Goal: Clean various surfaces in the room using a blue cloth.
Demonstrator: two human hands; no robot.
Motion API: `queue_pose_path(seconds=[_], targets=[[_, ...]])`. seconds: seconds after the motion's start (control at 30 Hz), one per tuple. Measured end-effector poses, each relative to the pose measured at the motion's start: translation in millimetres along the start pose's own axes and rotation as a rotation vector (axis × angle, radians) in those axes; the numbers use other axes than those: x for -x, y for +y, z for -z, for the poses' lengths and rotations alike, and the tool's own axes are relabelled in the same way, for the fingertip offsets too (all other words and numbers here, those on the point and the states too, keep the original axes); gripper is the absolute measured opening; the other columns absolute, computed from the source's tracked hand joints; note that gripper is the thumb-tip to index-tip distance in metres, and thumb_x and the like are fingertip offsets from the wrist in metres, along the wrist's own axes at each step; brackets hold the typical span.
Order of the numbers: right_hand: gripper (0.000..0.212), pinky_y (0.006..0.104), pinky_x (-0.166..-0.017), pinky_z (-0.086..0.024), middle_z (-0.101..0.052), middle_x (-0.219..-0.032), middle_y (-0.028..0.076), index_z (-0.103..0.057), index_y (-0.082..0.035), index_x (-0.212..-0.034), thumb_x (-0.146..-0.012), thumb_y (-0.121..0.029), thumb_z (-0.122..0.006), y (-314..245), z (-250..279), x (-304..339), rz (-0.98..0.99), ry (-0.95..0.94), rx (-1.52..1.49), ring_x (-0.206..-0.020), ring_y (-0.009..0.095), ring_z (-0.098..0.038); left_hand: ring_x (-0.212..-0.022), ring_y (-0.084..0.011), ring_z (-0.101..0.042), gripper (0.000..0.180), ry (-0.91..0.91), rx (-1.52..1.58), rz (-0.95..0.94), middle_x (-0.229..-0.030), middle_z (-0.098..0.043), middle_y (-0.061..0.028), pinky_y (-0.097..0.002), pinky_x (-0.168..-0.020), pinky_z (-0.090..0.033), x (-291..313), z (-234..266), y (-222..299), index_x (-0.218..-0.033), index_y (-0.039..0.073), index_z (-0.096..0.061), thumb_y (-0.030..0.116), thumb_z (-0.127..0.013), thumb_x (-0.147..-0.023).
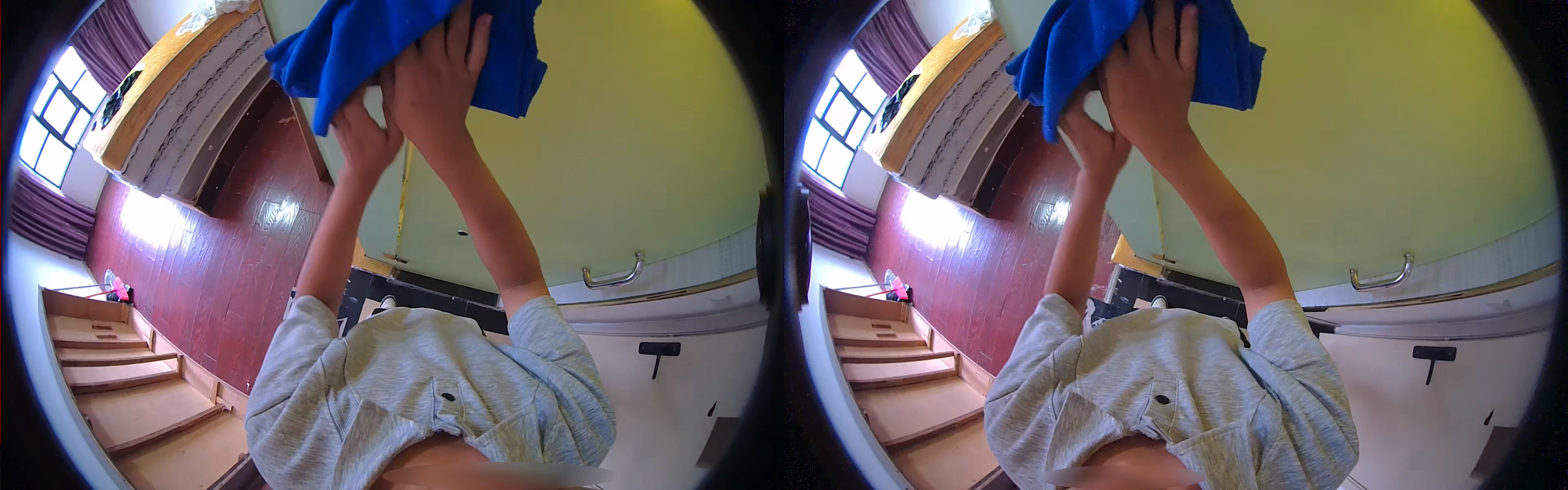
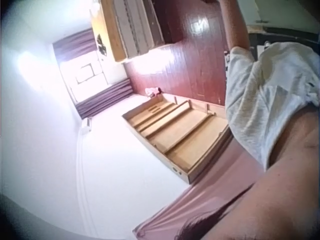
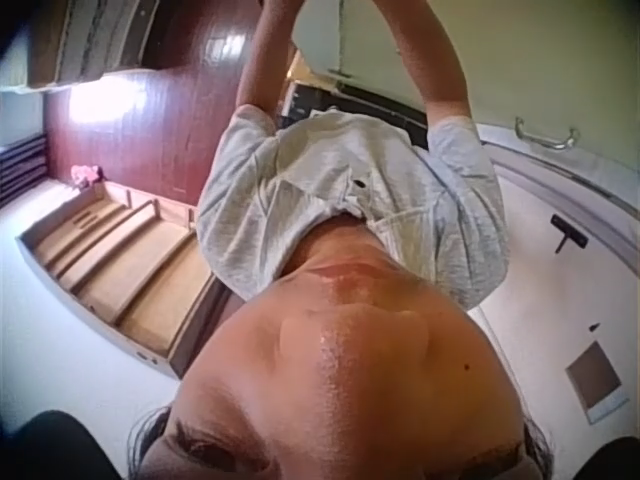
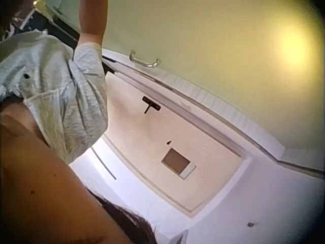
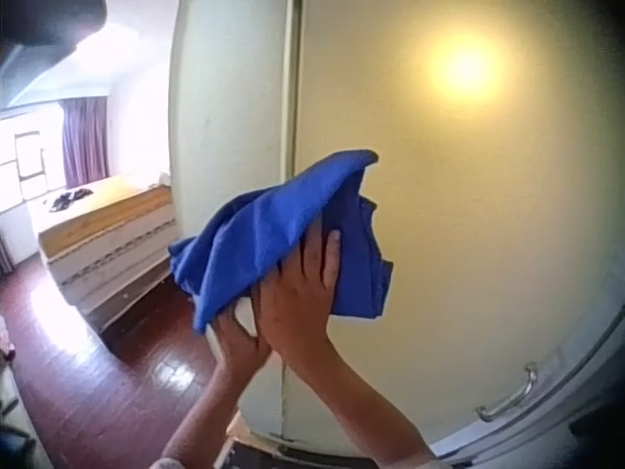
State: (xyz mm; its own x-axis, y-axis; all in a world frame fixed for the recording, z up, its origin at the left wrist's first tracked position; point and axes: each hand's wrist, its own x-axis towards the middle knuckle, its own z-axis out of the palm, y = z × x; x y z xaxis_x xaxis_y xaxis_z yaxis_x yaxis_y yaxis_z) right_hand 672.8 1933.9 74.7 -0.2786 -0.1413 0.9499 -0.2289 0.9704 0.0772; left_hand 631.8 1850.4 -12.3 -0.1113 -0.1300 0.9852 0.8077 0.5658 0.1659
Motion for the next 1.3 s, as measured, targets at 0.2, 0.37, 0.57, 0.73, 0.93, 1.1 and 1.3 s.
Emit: queue_pose_path(seconds=[0.2, 0.37, 0.57, 0.73, 0.93, 1.1, 1.3], targets=[[0.040, 0.0611, -0.104, -0.021, -0.050, -0.121, 0.023, -0.060, -0.006, -0.113, -0.081, -0.030, -0.058, 61, 55, 16, -0.069, 0.035, 0.173, -0.119, 0.045, -0.040, -0.100, -0.0321, -0.055, 0.028, -0.223, -0.170, -0.238, -0.111, -0.059, -0.0120, -0.0446, -0.087, -0.040, -64, -31, 30, -0.111, 0.012, -0.060, 0.021, -0.056, -0.085], [0.036, 0.0606, -0.099, -0.025, -0.051, -0.118, 0.022, -0.062, -0.009, -0.110, -0.084, -0.033, -0.058, 151, 128, 51, -0.125, 0.065, 0.349, -0.112, 0.044, -0.044, -0.093, -0.0313, -0.057, 0.030, -0.197, -0.300, -0.474, -0.100, -0.060, -0.0130, -0.0435, -0.084, -0.041, -73, -70, 146, -0.112, 0.022, -0.063, 0.033, -0.060, -0.084], [0.063, 0.0614, -0.099, -0.022, -0.041, -0.126, 0.031, -0.044, 0.002, -0.127, -0.090, -0.048, -0.046, 310, 230, 132, -0.079, 0.157, 0.591, -0.118, 0.052, -0.035, -0.094, -0.0185, -0.058, 0.027, -0.473, 0.157, -0.569, -0.102, -0.060, -0.0004, -0.0332, -0.080, -0.044, -32, -146, 280, -0.106, 0.022, -0.063, 0.022, -0.058, -0.079], [0.054, 0.0601, -0.096, -0.026, -0.043, -0.121, 0.031, -0.047, 0.001, -0.122, -0.093, -0.044, -0.042, 360, 277, 177, -0.069, 0.300, 0.530, -0.114, 0.050, -0.038, -0.103, -0.0139, -0.054, 0.027, -0.304, 0.102, -0.654, -0.109, -0.059, 0.0013, -0.0284, -0.084, -0.043, -1, -181, 351, -0.101, 0.022, -0.062, 0.021, -0.057, -0.075], [0.057, 0.0560, -0.103, -0.018, -0.040, -0.131, 0.030, -0.044, 0.004, -0.127, -0.096, -0.042, -0.037, 301, 218, 154, -0.269, 0.360, 0.487, -0.123, 0.048, -0.032, -0.104, -0.0146, -0.053, 0.035, -0.278, 0.216, -0.564, -0.109, -0.059, 0.0025, -0.0302, -0.085, -0.042, -10, -151, 279, -0.109, 0.026, -0.063, 0.019, -0.058, -0.075], [0.050, 0.0622, -0.103, -0.010, -0.039, -0.133, 0.026, -0.053, -0.007, -0.122, -0.089, -0.044, -0.049, 186, 130, 103, -0.199, 0.170, 0.417, -0.127, 0.046, -0.028, -0.104, -0.0262, -0.053, 0.035, -0.300, -0.206, -0.335, -0.105, -0.060, -0.0024, -0.0434, -0.087, -0.040, -28, -82, 150, -0.108, 0.026, -0.065, 0.014, -0.057, -0.077], [0.041, 0.0633, -0.098, -0.017, -0.046, -0.126, 0.020, -0.059, -0.016, -0.114, -0.086, -0.045, -0.053, 35, 10, 40, -0.056, 0.059, 0.114, -0.118, 0.044, -0.037, -0.108, -0.0437, -0.047, 0.036, -0.069, -0.364, -0.137, -0.117, -0.051, -0.0217, -0.0523, -0.092, -0.037, -40, -10, -17, -0.117, 0.007, -0.057, 0.009, -0.056, -0.081]])
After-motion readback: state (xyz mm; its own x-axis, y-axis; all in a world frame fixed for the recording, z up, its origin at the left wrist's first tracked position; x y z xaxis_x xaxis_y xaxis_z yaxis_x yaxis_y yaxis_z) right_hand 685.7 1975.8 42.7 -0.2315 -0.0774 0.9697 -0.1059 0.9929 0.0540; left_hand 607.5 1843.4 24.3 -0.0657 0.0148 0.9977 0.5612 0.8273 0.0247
